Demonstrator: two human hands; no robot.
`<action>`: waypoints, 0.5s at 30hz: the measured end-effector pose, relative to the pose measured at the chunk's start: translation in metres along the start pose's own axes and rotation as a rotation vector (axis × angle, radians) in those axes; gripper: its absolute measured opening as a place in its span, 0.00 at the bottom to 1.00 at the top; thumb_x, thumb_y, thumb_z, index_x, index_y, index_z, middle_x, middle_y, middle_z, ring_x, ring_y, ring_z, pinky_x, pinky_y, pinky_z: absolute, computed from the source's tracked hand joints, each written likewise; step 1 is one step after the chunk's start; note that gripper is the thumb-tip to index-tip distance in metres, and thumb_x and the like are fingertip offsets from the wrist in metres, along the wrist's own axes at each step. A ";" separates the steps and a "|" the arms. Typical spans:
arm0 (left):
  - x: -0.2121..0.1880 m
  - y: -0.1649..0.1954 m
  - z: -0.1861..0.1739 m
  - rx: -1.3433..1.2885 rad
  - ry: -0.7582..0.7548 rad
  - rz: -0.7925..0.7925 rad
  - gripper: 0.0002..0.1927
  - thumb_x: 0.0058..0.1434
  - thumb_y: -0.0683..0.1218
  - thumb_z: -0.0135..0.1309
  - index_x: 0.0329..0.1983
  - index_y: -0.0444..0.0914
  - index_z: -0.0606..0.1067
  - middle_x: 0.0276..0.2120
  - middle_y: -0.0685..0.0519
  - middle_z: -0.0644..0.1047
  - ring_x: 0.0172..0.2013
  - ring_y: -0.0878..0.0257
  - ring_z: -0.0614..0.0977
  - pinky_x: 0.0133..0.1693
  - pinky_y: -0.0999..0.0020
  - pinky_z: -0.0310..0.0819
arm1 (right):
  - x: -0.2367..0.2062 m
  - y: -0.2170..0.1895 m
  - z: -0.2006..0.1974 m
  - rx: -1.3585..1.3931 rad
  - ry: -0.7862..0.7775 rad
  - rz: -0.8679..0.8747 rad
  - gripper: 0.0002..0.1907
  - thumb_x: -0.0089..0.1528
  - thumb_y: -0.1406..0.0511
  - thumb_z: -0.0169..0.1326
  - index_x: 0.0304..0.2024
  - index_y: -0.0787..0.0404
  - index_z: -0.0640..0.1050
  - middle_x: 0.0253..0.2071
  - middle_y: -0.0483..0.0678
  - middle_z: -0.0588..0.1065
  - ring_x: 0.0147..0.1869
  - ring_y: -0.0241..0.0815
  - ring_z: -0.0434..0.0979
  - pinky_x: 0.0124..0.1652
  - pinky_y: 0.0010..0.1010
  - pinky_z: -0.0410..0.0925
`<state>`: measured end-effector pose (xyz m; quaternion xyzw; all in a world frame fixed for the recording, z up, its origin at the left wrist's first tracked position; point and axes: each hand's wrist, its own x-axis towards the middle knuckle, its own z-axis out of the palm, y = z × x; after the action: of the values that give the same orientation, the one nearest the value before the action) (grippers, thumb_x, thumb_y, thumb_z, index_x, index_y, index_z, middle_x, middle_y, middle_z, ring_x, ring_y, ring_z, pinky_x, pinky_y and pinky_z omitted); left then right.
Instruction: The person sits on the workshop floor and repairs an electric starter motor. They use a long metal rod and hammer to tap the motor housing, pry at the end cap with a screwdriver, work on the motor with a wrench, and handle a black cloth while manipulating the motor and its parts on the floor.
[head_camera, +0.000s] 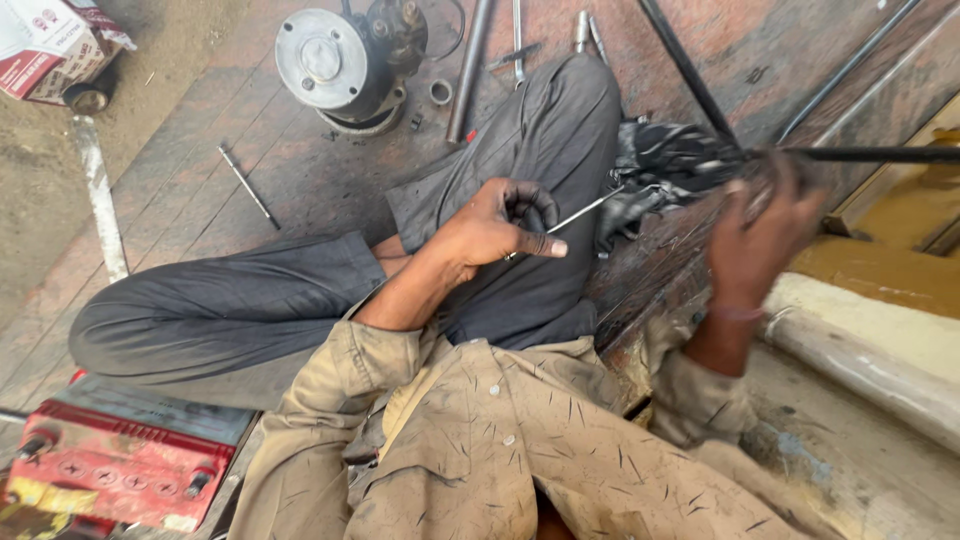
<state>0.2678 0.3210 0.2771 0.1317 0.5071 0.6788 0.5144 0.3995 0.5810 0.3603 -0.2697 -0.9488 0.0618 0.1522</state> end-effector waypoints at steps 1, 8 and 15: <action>0.000 0.004 0.001 -0.037 0.019 -0.014 0.16 0.45 0.41 0.75 0.34 0.38 0.80 0.29 0.60 0.78 0.30 0.71 0.75 0.32 0.75 0.68 | -0.005 -0.011 0.002 0.126 -0.035 0.090 0.16 0.64 0.73 0.58 0.56 0.66 0.77 0.53 0.64 0.69 0.54 0.56 0.72 0.52 0.41 0.70; -0.024 0.028 0.023 -0.411 0.256 0.064 0.07 0.58 0.39 0.64 0.39 0.36 0.78 0.30 0.55 0.80 0.31 0.69 0.79 0.33 0.72 0.74 | -0.054 -0.114 0.013 1.562 -0.733 0.499 0.12 0.67 0.69 0.54 0.54 0.63 0.75 0.48 0.50 0.78 0.50 0.39 0.80 0.50 0.32 0.75; -0.057 0.056 -0.004 -0.209 0.491 0.416 0.08 0.66 0.39 0.62 0.47 0.31 0.80 0.40 0.53 0.82 0.42 0.68 0.80 0.48 0.72 0.75 | -0.027 -0.184 0.010 1.307 -0.361 0.204 0.07 0.67 0.73 0.58 0.48 0.68 0.78 0.39 0.49 0.80 0.39 0.34 0.80 0.41 0.27 0.74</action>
<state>0.2578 0.2740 0.3412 0.0115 0.5057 0.8290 0.2384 0.3271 0.4104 0.3811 -0.1961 -0.6970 0.6799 0.1163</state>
